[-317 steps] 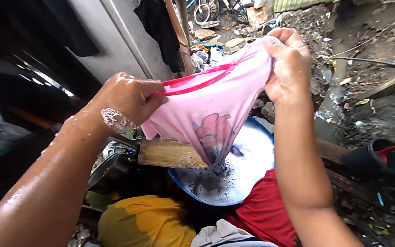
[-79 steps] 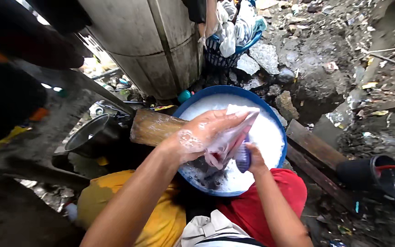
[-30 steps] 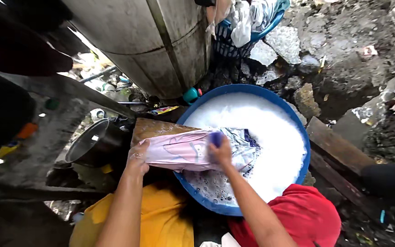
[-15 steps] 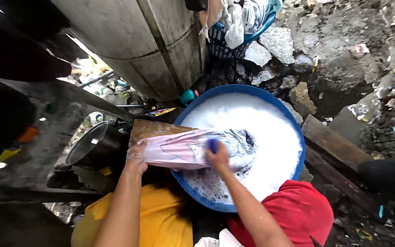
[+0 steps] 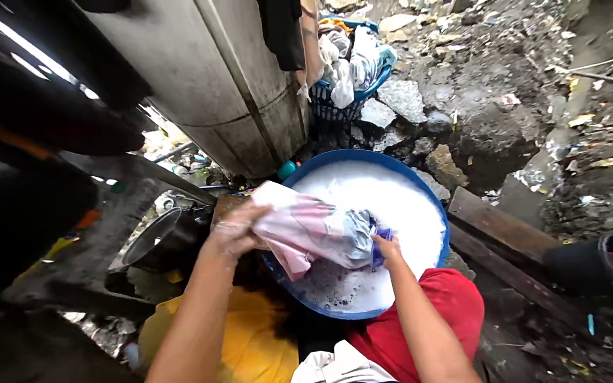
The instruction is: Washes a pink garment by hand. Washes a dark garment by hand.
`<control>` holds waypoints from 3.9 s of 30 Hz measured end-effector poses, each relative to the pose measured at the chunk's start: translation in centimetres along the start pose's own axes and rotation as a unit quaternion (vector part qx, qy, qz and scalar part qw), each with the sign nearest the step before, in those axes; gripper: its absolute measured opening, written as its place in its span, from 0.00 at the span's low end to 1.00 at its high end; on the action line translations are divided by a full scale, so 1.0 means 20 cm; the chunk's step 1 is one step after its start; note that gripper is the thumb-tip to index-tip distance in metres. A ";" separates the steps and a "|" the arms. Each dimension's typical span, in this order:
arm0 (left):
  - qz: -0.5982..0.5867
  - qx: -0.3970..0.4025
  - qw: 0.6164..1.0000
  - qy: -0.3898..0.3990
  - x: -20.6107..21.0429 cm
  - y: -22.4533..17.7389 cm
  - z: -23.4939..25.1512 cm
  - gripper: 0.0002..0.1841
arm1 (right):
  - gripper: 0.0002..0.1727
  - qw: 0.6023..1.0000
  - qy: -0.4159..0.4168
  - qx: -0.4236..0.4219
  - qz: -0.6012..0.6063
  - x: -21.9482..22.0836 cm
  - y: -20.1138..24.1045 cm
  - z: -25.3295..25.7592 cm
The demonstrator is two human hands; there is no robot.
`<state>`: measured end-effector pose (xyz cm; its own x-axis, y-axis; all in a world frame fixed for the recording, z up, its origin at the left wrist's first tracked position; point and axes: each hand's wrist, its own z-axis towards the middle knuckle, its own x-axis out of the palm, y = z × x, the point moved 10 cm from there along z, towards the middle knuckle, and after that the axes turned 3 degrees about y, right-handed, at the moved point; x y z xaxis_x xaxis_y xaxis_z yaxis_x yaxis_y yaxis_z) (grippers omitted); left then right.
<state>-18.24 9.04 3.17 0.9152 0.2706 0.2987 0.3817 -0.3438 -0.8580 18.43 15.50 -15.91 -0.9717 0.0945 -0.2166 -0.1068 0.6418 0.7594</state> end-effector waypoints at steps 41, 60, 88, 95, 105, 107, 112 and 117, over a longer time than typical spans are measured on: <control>0.684 0.116 0.709 -0.124 -0.24 0.25 0.33 0.20 | 0.39 0.977 0.055 -0.201 -0.033 0.65 0.46 -0.14; 0.626 0.030 0.760 -0.171 -0.74 0.21 0.39 0.17 | 0.37 0.930 0.067 -0.276 -0.231 1.11 0.35 -0.34; 0.665 -0.237 0.671 0.229 0.29 1.42 0.05 0.23 | 0.28 0.621 0.325 -0.021 -0.713 0.52 -0.60 -0.32; 0.519 -0.151 0.806 0.242 0.44 1.19 0.13 0.21 | 0.36 0.656 0.373 -0.063 -0.653 0.61 -0.51 -0.36; 0.355 0.019 0.934 -0.035 0.05 0.13 0.07 0.19 | 0.17 0.971 0.225 -0.037 -0.067 0.41 0.15 -0.50; 0.443 0.001 0.895 0.056 0.11 0.33 0.12 0.39 | 0.12 0.960 0.260 -0.099 -0.033 0.42 0.34 -0.65; 0.328 0.083 0.936 0.097 0.39 0.71 0.16 0.26 | 0.06 0.910 0.336 -0.244 0.009 0.45 0.66 -1.01; 0.042 0.124 0.988 -0.087 0.37 0.58 0.14 0.17 | 0.09 0.938 0.154 -0.189 0.247 0.14 0.57 -0.62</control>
<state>-7.32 9.55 -5.73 0.8979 0.4081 0.1651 0.2425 -0.1455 -0.9592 11.82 13.63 -0.17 -0.9309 0.0484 0.3621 0.3620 0.2557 0.8964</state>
